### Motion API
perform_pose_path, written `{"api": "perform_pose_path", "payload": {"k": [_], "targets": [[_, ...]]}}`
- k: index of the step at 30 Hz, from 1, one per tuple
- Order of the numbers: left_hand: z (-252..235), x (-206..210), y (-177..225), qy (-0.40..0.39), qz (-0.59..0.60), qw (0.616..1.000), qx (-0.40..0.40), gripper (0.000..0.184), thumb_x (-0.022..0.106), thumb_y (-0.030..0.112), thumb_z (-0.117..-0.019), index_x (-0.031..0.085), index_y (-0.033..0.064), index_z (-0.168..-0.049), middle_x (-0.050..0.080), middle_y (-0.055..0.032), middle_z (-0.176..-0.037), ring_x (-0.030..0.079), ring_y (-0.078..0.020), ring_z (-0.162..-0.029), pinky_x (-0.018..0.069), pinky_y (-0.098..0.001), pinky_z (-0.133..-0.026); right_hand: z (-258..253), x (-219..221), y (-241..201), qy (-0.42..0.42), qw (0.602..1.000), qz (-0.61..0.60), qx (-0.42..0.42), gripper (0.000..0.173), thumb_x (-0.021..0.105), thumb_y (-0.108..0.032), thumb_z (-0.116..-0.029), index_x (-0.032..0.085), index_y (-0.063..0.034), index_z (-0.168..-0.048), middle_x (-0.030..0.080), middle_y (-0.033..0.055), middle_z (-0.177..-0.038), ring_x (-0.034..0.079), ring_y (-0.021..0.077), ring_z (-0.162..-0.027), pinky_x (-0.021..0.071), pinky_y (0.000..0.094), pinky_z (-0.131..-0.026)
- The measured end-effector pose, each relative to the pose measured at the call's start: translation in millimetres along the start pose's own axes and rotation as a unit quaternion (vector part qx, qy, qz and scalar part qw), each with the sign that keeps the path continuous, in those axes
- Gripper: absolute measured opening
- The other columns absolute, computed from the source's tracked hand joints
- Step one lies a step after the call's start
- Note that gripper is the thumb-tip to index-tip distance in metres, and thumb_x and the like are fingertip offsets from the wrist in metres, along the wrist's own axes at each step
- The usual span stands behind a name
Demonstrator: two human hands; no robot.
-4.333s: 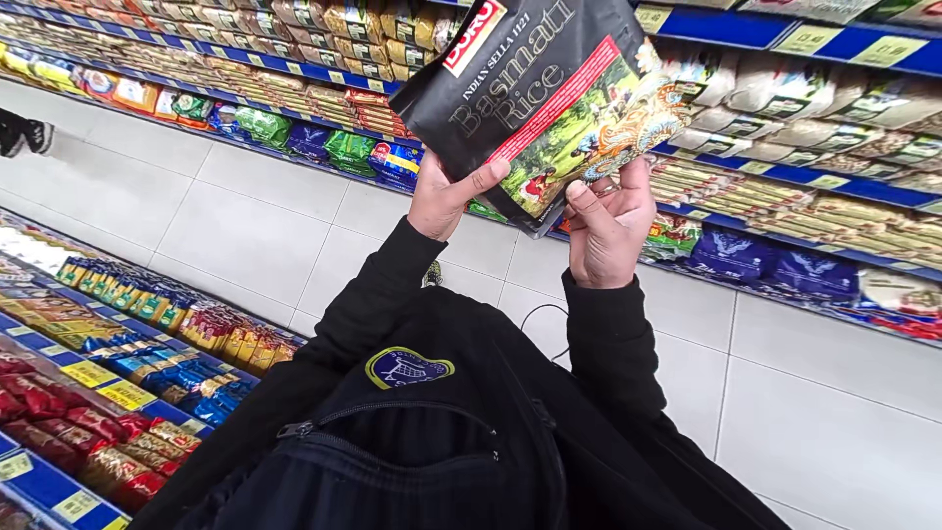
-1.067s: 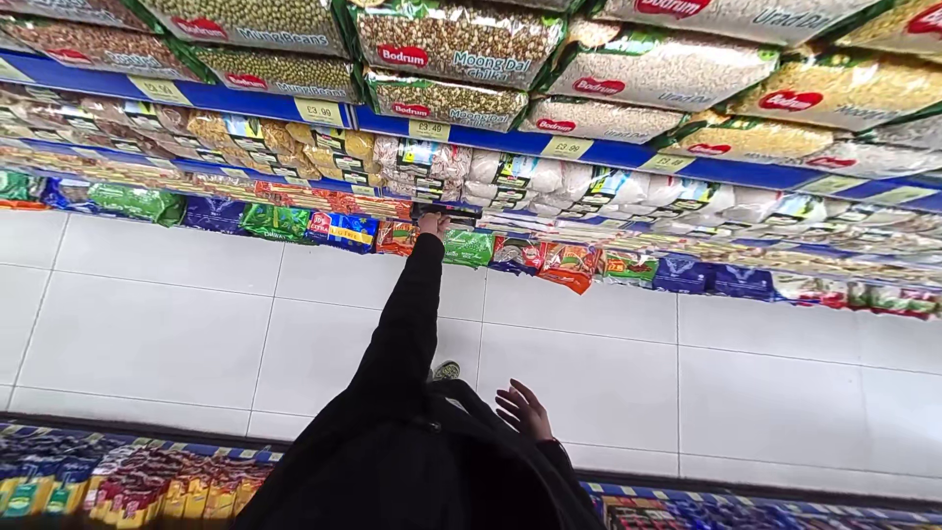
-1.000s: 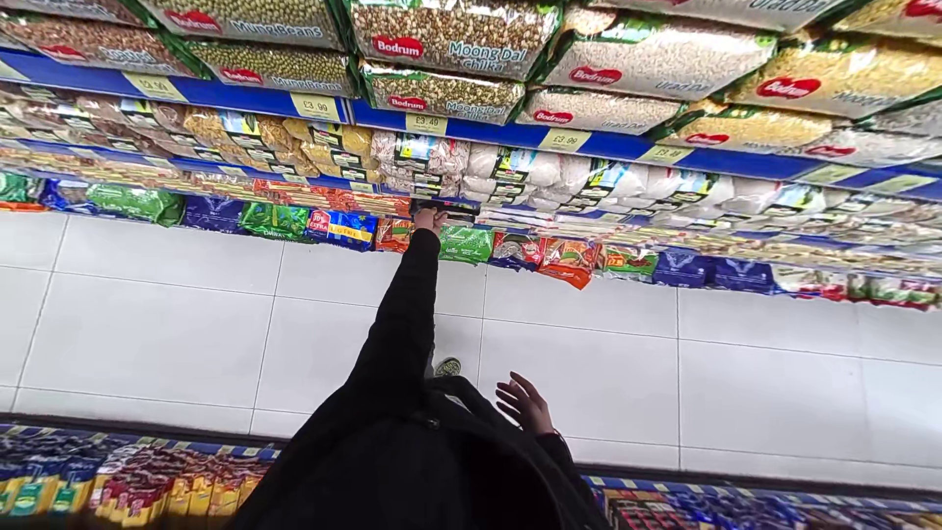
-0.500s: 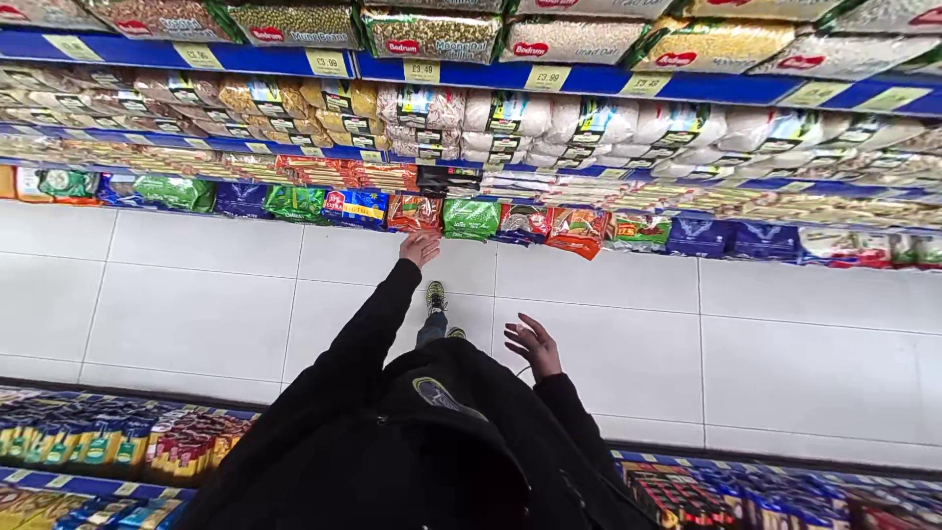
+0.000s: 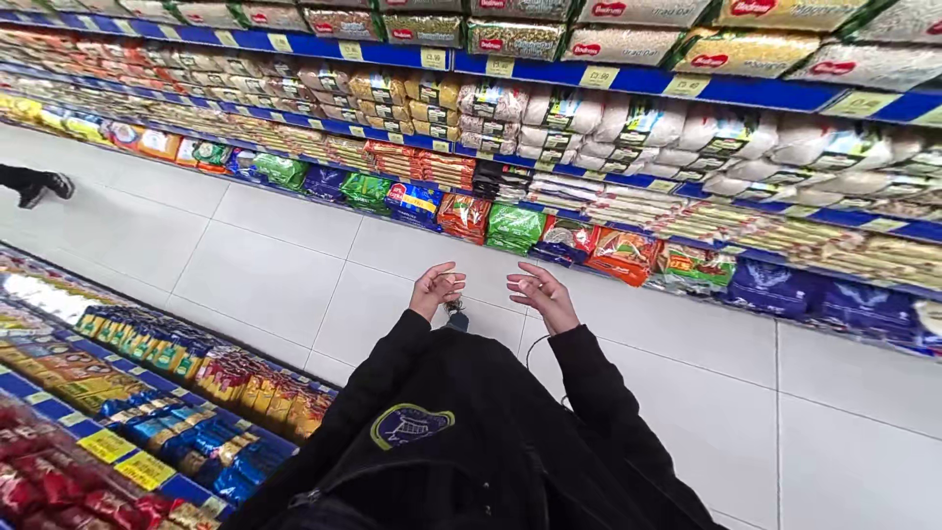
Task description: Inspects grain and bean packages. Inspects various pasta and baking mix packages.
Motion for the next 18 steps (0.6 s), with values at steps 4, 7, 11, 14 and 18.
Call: {"api": "perform_pose_path", "payload": {"k": [4,7,11,14,18], "targets": [[31,-7,20,-0.013,-0.049,0.998,0.024,0.043,0.052,0.009,-0.1039,0.047,-0.0067,-0.143,0.07,-0.021,-0.122,0.072,-0.031,-0.107,0.0617,-0.0463,-0.09,4,26,-14,-0.049,0.999,0.003,-0.014,0.064,0.067,-0.034,-0.095,0.048,0.0002,-0.146,0.07,0.0183,-0.123,0.071,0.0317,-0.109,0.0627,0.0455,-0.087],[28,2,39,-0.025,-0.057,0.997,0.046,0.043,0.053,0.007,-0.1032,0.047,-0.0068,-0.143,0.07,-0.0214,-0.122,0.072,-0.0312,-0.107,0.0619,-0.0462,-0.09,7,32,-24,-0.048,0.998,0.003,-0.031,0.062,0.068,-0.03,-0.0944,0.05,0.0013,-0.144,0.07,0.0188,-0.123,0.071,0.0321,-0.108,0.0628,0.0459,-0.086],[26,10,60,-0.073,-0.05,0.994,0.067,0.044,0.054,0.008,-0.1022,0.047,-0.0078,-0.142,0.07,-0.0222,-0.121,0.072,-0.0318,-0.107,0.0622,-0.0462,-0.089,9,47,-36,-0.038,0.998,-0.013,-0.042,0.062,0.07,-0.03,-0.0934,0.051,0.0014,-0.143,0.07,0.0199,-0.122,0.071,0.0329,-0.107,0.0624,0.0458,-0.087],[26,1,66,-0.127,-0.051,0.988,0.07,0.044,0.056,0.008,-0.1015,0.048,-0.0064,-0.142,0.07,-0.0214,-0.121,0.072,-0.0325,-0.106,0.0623,-0.0465,-0.089,6,65,-45,-0.024,0.998,-0.02,-0.052,0.064,0.072,-0.031,-0.0921,0.051,0.0015,-0.143,0.07,0.0202,-0.122,0.071,0.0327,-0.107,0.0622,0.0451,-0.087],[22,-52,69,-0.134,-0.061,0.988,0.053,0.043,0.054,0.003,-0.1001,0.05,-0.0048,-0.142,0.07,-0.0208,-0.122,0.072,-0.0319,-0.106,0.0622,-0.0457,-0.088,-6,107,-48,-0.034,0.996,-0.028,-0.083,0.064,0.073,-0.026,-0.0913,0.05,0.002,-0.144,0.068,0.0207,-0.126,0.07,0.0334,-0.109,0.0618,0.045,-0.087]]}}
Point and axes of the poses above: each hand's wrist, its own z-axis away from the middle knuckle, its own x-axis out of the palm, y = z × x, the point moved 4 cm from there along -z, towards the middle knuckle
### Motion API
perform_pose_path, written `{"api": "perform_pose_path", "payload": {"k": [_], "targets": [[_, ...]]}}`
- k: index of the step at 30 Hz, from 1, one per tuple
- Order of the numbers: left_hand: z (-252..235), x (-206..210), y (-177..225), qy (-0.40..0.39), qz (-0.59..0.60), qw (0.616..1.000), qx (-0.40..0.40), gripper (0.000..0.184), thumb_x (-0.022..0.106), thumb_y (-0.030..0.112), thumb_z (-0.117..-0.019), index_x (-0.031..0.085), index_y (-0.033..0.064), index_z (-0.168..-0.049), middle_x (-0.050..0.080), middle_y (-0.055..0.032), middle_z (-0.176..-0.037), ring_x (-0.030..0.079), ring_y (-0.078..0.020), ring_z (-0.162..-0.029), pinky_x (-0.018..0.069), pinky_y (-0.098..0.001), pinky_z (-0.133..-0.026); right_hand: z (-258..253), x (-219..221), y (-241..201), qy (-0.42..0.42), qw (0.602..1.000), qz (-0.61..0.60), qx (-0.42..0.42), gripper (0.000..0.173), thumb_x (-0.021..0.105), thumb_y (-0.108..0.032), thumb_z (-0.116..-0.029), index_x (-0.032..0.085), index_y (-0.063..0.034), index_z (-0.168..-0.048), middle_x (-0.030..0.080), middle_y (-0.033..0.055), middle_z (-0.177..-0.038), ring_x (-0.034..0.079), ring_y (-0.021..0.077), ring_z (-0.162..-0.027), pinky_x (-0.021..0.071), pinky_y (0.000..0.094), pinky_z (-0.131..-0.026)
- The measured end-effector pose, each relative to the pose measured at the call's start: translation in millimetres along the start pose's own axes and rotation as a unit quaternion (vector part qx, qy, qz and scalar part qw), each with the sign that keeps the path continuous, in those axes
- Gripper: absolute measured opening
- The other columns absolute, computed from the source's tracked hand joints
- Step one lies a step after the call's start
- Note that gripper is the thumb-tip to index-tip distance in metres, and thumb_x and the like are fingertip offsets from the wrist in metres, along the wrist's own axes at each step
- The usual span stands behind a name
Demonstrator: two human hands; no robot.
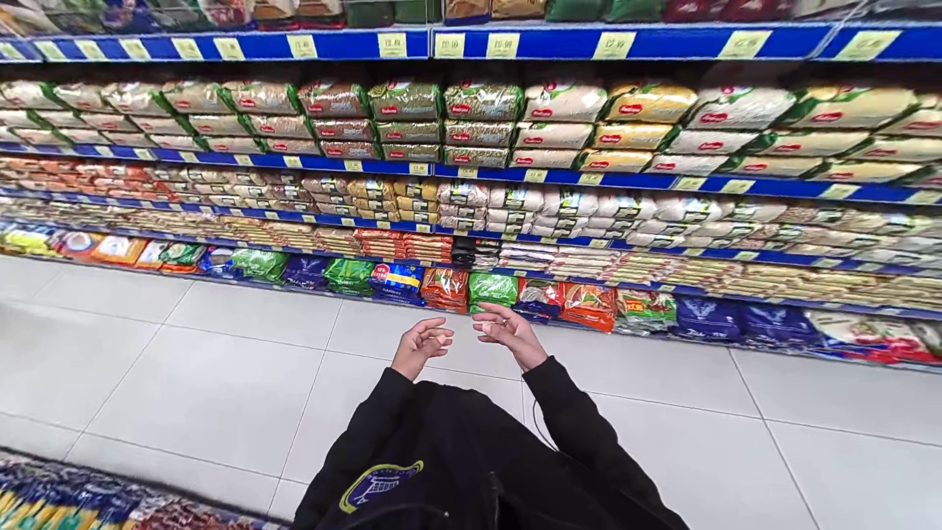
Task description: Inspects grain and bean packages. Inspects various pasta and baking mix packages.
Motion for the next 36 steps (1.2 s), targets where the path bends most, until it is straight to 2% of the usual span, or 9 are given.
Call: {"api": "perform_pose_path", "payload": {"k": [8,11,14,18,24,33,36], "targets": [[23,-125,40,0.032,-0.011,0.999,0.033,0.045,0.057,0.006,-0.0998,0.049,-0.006,-0.142,0.07,-0.0219,-0.123,0.071,-0.033,-0.109,0.0621,-0.0459,-0.089,-44,97,1,0.014,0.999,-0.005,-0.051,0.065,0.073,-0.026,-0.0909,0.049,0.0056,-0.142,0.068,0.0214,-0.124,0.071,0.0325,-0.107,0.0619,0.0445,-0.087],[27,-159,54,0.031,-0.016,0.998,0.044,0.045,0.059,0.006,-0.0997,0.05,-0.0062,-0.142,0.07,-0.0217,-0.123,0.071,-0.0328,-0.109,0.0625,-0.0452,-0.088,-54,130,-4,0.024,0.997,-0.01,-0.078,0.069,0.076,-0.03,-0.0903,0.049,0.006,-0.142,0.068,0.0209,-0.124,0.071,0.032,-0.107,0.0621,0.0439,-0.088],[34,-185,62,0.022,-0.02,0.999,0.038,0.043,0.058,0.005,-0.0998,0.051,-0.0063,-0.141,0.07,-0.0218,-0.122,0.072,-0.0331,-0.108,0.0627,-0.0453,-0.088,-59,158,-1,0.048,0.994,-0.023,-0.091,0.066,0.074,-0.029,-0.0912,0.049,0.0071,-0.141,0.069,0.0219,-0.124,0.071,0.033,-0.107,0.0623,0.0445,-0.087],[38,-206,64,0.012,-0.013,0.999,0.029,0.044,0.057,0.005,-0.0996,0.05,-0.0066,-0.141,0.07,-0.0219,-0.121,0.072,-0.0335,-0.107,0.0626,-0.0459,-0.088,-67,179,7,0.066,0.994,-0.024,-0.079,0.062,0.073,-0.027,-0.0929,0.05,0.0067,-0.14,0.069,0.0219,-0.124,0.071,0.0331,-0.107,0.0625,0.0447,-0.086],[36,-225,59,0.006,0.011,1.0,0.014,0.043,0.058,0.005,-0.0995,0.05,-0.0067,-0.141,0.07,-0.0226,-0.122,0.072,-0.0338,-0.108,0.0625,-0.0458,-0.089,-81,187,9,0.083,0.995,-0.012,-0.053,0.059,0.071,-0.024,-0.0934,0.052,0.006,-0.14,0.069,0.0213,-0.124,0.071,0.0326,-0.108,0.0626,0.0445,-0.086],[38,-250,71,0.041,0.01,0.999,0.031,0.043,0.056,0.005,-0.1001,0.05,-0.0073,-0.141,0.07,-0.0224,-0.122,0.072,-0.0324,-0.107,0.0625,-0.0459,-0.088,-122,208,13,0.034,0.999,-0.009,-0.036,0.055,0.067,-0.023,-0.0957,0.051,0.0059,-0.14,0.069,0.0211,-0.122,0.071,0.0317,-0.108,0.0625,0.0438,-0.086],[43,-263,74,0.055,0.011,0.998,0.033,0.044,0.056,0.005,-0.1002,0.049,-0.007,-0.141,0.069,-0.022,-0.122,0.072,-0.0327,-0.107,0.0625,-0.0457,-0.088,-137,217,18,0.023,0.999,-0.022,-0.023,0.058,0.068,-0.027,-0.0956,0.051,0.0057,-0.141,0.069,0.0218,-0.122,0.071,0.0326,-0.108,0.0625,0.0446,-0.087]]}}
Point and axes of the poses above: each hand's wrist, its own z-axis away from the middle knuckle, its own x-axis out of the palm, y = z × x, the point moved 4 cm from there along -z, towards the middle knuckle
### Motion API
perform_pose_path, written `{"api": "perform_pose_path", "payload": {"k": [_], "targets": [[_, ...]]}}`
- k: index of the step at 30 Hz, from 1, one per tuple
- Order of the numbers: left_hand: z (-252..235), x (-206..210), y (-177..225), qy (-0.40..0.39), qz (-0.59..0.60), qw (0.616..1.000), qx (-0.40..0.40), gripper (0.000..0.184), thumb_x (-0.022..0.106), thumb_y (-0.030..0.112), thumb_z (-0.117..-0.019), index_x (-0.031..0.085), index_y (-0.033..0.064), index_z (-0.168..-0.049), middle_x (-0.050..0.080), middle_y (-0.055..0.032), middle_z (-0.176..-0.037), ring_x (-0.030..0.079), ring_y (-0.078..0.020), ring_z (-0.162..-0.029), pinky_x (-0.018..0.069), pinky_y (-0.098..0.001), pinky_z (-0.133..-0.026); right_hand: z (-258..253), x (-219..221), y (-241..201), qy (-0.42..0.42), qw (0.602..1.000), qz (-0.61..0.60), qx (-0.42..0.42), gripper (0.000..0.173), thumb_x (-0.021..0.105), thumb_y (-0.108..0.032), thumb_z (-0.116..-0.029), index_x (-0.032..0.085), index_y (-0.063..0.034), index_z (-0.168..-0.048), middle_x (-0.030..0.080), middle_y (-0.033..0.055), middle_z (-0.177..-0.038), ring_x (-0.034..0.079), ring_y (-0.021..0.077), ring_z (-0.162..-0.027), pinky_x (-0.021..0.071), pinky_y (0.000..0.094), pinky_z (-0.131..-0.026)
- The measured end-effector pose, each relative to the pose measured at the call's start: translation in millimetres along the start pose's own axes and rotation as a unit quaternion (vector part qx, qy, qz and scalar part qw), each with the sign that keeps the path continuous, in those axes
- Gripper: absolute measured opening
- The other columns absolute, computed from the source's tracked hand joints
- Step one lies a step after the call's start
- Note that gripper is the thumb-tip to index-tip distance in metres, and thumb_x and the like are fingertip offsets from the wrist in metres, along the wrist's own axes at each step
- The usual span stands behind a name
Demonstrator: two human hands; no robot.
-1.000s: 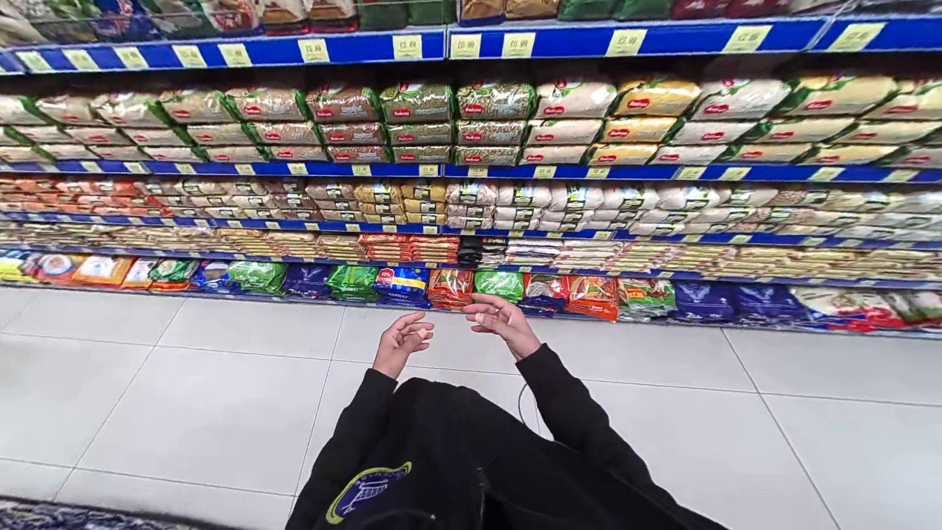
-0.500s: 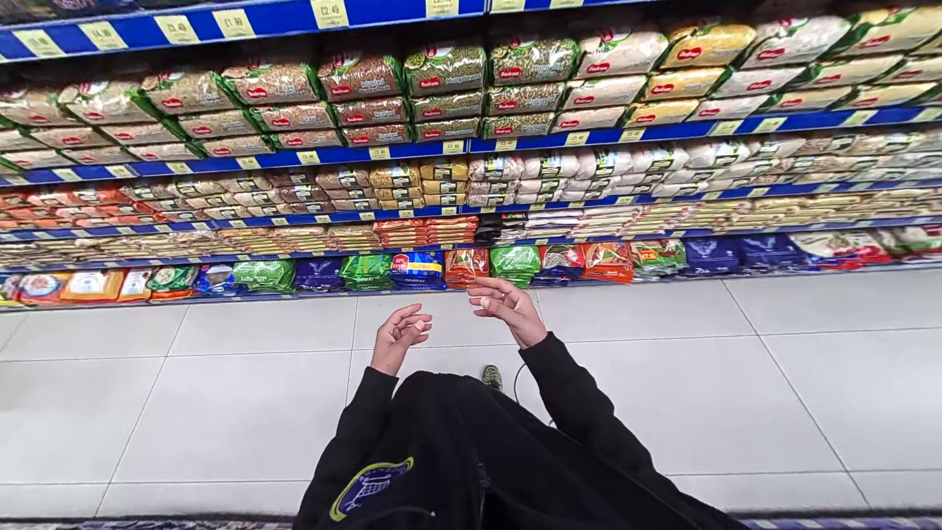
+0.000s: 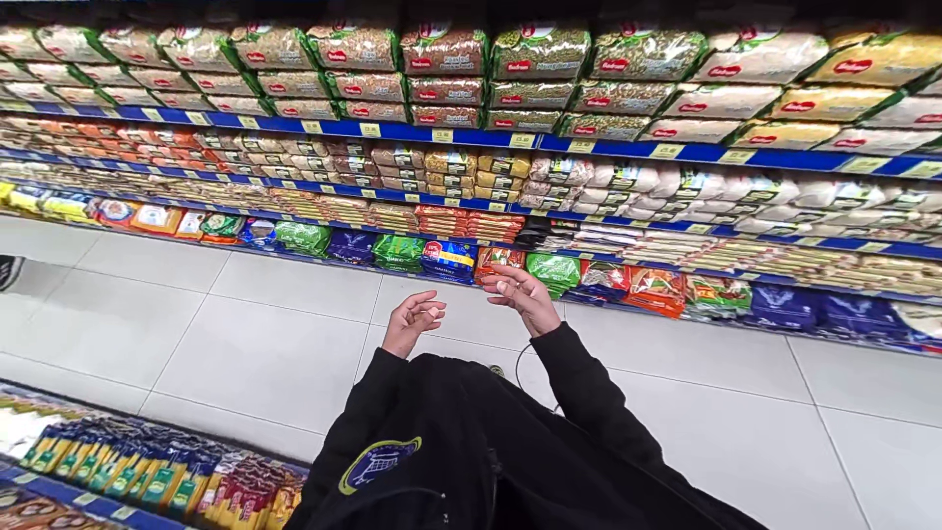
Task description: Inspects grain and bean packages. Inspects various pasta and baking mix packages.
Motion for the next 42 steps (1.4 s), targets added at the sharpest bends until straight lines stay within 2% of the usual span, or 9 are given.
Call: {"api": "perform_pose_path", "payload": {"k": [6,12,18,24,27,29,32,38,42], "targets": [[14,-34,5,0.03,0.008,1.0,0.006,0.044,0.059,0.006,-0.0994,0.05,-0.0073,-0.141,0.07,-0.0226,-0.122,0.071,-0.0333,-0.108,0.0625,-0.0457,-0.088,-38,15,52,0.084,0.985,-0.086,0.123,0.036,0.055,-0.02,-0.1058,0.055,0.0024,-0.134,0.073,0.0194,-0.112,0.074,0.0299,-0.097,0.0626,0.0433,-0.084],[33,-66,2,0.08,0.015,0.997,-0.004,0.043,0.056,0.005,-0.1,0.049,-0.0071,-0.141,0.069,-0.0223,-0.123,0.071,-0.0338,-0.109,0.0628,-0.0464,-0.088,-119,27,52,0.044,0.968,0.237,0.066,0.065,0.076,-0.027,-0.0905,0.051,0.0036,-0.142,0.068,0.0193,-0.121,0.072,0.0241,-0.1,0.0605,0.0398,-0.087],[43,-95,-1,0.143,0.029,0.989,-0.009,0.044,0.058,0.006,-0.0993,0.052,-0.0046,-0.141,0.071,-0.0216,-0.122,0.072,-0.035,-0.107,0.0629,-0.0471,-0.088,-224,-8,20,0.101,0.908,0.405,0.044,0.07,0.084,-0.029,-0.0847,0.054,-0.0011,-0.142,0.064,0.0231,-0.13,0.065,0.0366,-0.116,0.0513,0.0564,-0.1],[29,-121,10,0.192,0.031,0.981,-0.009,0.045,0.058,0.008,-0.0999,0.05,-0.0038,-0.143,0.07,-0.022,-0.125,0.072,-0.0366,-0.108,0.0626,-0.0473,-0.09,-297,-73,-13,0.141,0.776,0.614,0.003,0.071,0.076,-0.022,-0.0896,0.045,-0.0029,-0.151,0.049,0.0321,-0.146,0.048,0.0529,-0.133,0.0391,0.0686,-0.108],[10,-128,14,0.197,0.034,0.98,-0.021,0.047,0.059,0.01,-0.0989,0.05,-0.0028,-0.143,0.069,-0.0223,-0.125,0.071,-0.0369,-0.109,0.0623,-0.0472,-0.09,-326,-104,-3,0.123,0.693,0.71,-0.011,0.086,0.08,-0.014,-0.0826,0.036,0.0007,-0.155,0.034,0.0347,-0.156,0.033,0.0547,-0.144,0.0279,0.0697,-0.116],[-4,-129,14,0.191,0.034,0.981,-0.029,0.046,0.059,0.01,-0.0995,0.05,-0.0028,-0.143,0.069,-0.0223,-0.125,0.071,-0.0369,-0.109,0.0623,-0.0472,-0.09,-342,-124,1,0.119,0.652,0.749,-0.017,0.087,0.082,-0.011,-0.0794,0.038,0.0047,-0.152,0.038,0.0379,-0.151,0.032,0.0558,-0.144,0.0214,0.0691,-0.119],[-22,-127,13,0.184,0.029,0.981,-0.044,0.045,0.06,0.01,-0.0993,0.052,-0.0029,-0.142,0.07,-0.0213,-0.125,0.072,-0.0367,-0.109,0.0625,-0.0466,-0.09,-359,-143,-2,0.111,0.636,0.763,0.03,0.075,0.081,-0.017,-0.0826,0.046,0.0089,-0.143,0.054,0.0382,-0.135,0.045,0.0582,-0.133,0.0266,0.0719,-0.114],[-47,-126,15,0.185,0.017,0.98,-0.07,0.044,0.059,0.009,-0.0991,0.052,-0.0032,-0.141,0.07,-0.0212,-0.124,0.072,-0.0365,-0.108,0.0626,-0.0468,-0.089,-383,-156,-1,0.072,0.625,0.772,0.096,0.054,0.074,-0.03,-0.0915,0.06,0.0092,-0.126,0.062,0.0364,-0.122,0.056,0.0554,-0.12,0.0397,0.0714,-0.102],[-61,-125,18,0.183,0.009,0.979,-0.083,0.042,0.055,0.005,-0.1007,0.051,-0.0043,-0.141,0.07,-0.0214,-0.124,0.072,-0.0362,-0.108,0.0626,-0.047,-0.09,-394,-162,4,0.065,0.63,0.767,0.102,0.058,0.077,-0.032,-0.0878,0.062,0.0037,-0.131,0.059,0.0356,-0.131,0.053,0.0564,-0.126,0.0389,0.0761,-0.1]]}}
Point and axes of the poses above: each hand's wrist, its own z-axis away from the middle knuckle, its own x-axis out of the palm, y = z × x, the point moved 4 cm from there along -z, towards the middle knuckle
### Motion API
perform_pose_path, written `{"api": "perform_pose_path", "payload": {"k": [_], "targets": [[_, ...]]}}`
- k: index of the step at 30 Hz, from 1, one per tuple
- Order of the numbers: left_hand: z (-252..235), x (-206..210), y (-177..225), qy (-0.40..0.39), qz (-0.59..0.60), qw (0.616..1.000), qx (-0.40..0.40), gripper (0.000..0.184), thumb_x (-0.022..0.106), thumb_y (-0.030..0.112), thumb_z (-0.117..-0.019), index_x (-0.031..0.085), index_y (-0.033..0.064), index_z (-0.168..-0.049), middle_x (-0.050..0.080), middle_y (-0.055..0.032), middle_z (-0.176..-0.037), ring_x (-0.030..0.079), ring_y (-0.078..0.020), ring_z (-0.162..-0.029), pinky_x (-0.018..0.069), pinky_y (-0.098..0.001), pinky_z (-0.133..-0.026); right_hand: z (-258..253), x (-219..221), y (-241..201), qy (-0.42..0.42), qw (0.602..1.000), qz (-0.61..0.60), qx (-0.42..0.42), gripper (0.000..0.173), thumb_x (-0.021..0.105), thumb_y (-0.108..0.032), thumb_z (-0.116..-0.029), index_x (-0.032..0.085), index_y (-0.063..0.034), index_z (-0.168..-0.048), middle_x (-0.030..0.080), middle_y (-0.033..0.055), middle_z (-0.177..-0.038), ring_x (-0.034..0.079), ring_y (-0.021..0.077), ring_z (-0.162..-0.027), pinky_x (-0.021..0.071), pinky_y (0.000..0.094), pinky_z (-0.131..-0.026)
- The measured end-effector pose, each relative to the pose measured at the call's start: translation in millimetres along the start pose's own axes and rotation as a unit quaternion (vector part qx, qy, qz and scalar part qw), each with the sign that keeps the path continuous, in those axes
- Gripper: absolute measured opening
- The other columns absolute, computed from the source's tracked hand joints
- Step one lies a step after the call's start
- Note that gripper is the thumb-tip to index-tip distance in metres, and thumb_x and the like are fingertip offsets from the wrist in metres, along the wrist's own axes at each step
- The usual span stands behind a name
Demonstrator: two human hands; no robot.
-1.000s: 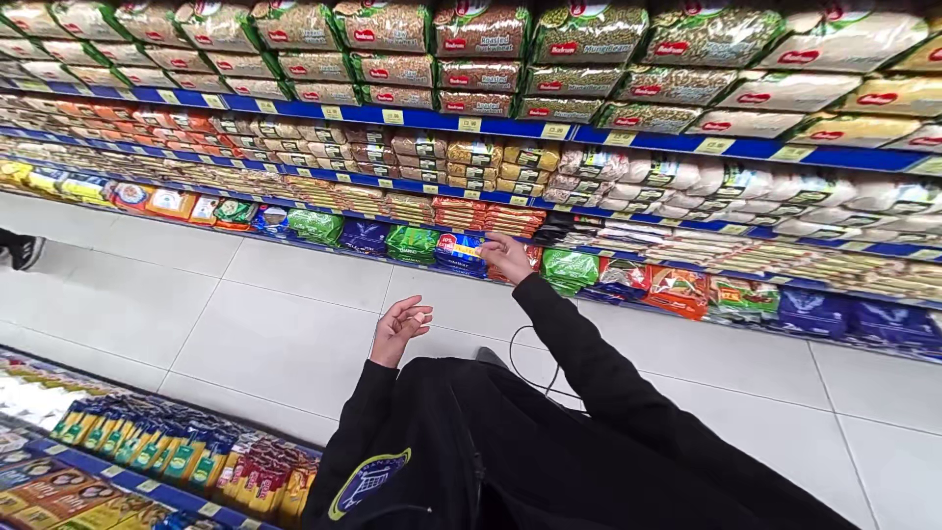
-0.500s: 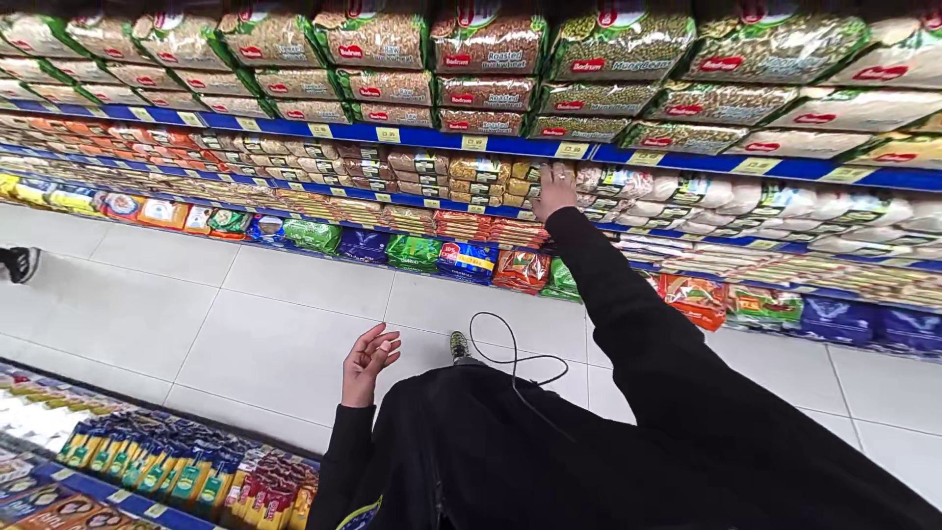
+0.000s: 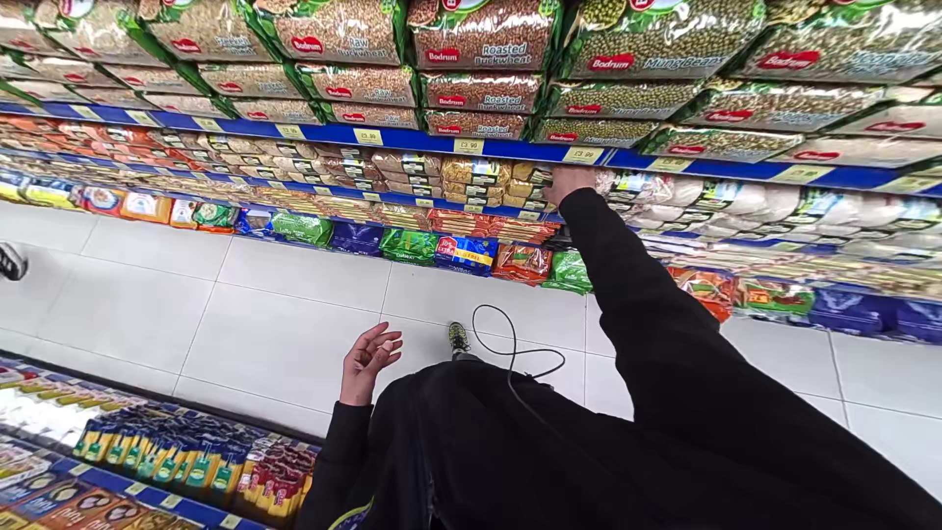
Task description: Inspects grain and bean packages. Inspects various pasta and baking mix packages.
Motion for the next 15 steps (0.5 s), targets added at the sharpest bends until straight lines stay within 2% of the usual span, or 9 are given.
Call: {"api": "perform_pose_path", "payload": {"k": [4,7,11,15], "targets": [[-10,3,1,0.004,-0.001,1.0,-0.003,0.043,0.056,0.007,-0.1004,0.051,-0.0037,-0.141,0.07,-0.0213,-0.124,0.072,-0.0366,-0.108,0.0625,-0.0473,-0.09,-11,8,4,0.011,1.0,-0.005,-0.005,0.068,0.08,-0.035,-0.0847,0.058,-0.0016,-0.139,0.054,0.034,-0.14,0.049,0.0553,-0.132,0.0372,0.0759,-0.103],[-19,6,3,0.006,0.003,1.0,-0.002,0.042,0.055,0.006,-0.1007,0.052,-0.0042,-0.141,0.07,-0.0218,-0.124,0.072,-0.0369,-0.108,0.0623,-0.0479,-0.09,-12,2,1,0.021,1.0,-0.004,0.001,0.068,0.079,-0.039,-0.0846,0.059,-0.0044,-0.139,0.053,0.0323,-0.142,0.047,0.0544,-0.134,0.0356,0.0777,-0.103],[-26,11,4,0.009,0.006,1.0,-0.009,0.041,0.055,0.004,-0.101,0.052,-0.0046,-0.141,0.07,-0.0217,-0.124,0.071,-0.0367,-0.109,0.0621,-0.0476,-0.09,-18,5,1,-0.01,1.0,0.002,-0.004,0.062,0.076,-0.04,-0.0876,0.062,-0.004,-0.136,0.054,0.0323,-0.141,0.048,0.0536,-0.134,0.0351,0.0773,-0.103],[-31,13,3,0.007,0.005,1.0,-0.013,0.042,0.056,0.005,-0.1007,0.051,-0.0042,-0.141,0.069,-0.0218,-0.125,0.071,-0.0369,-0.109,0.0621,-0.048,-0.09,-24,6,7,-0.035,0.999,-0.032,-0.003,0.065,0.077,-0.038,-0.0871,0.059,-0.006,-0.141,0.051,0.0318,-0.145,0.044,0.0532,-0.138,0.0317,0.0777,-0.107]]}}
Point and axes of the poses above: each hand's wrist, its own z-axis away from the middle knuckle, its own x-axis out of the palm, y = z × x, the point moved 4 cm from there along -z, towards the middle knuckle
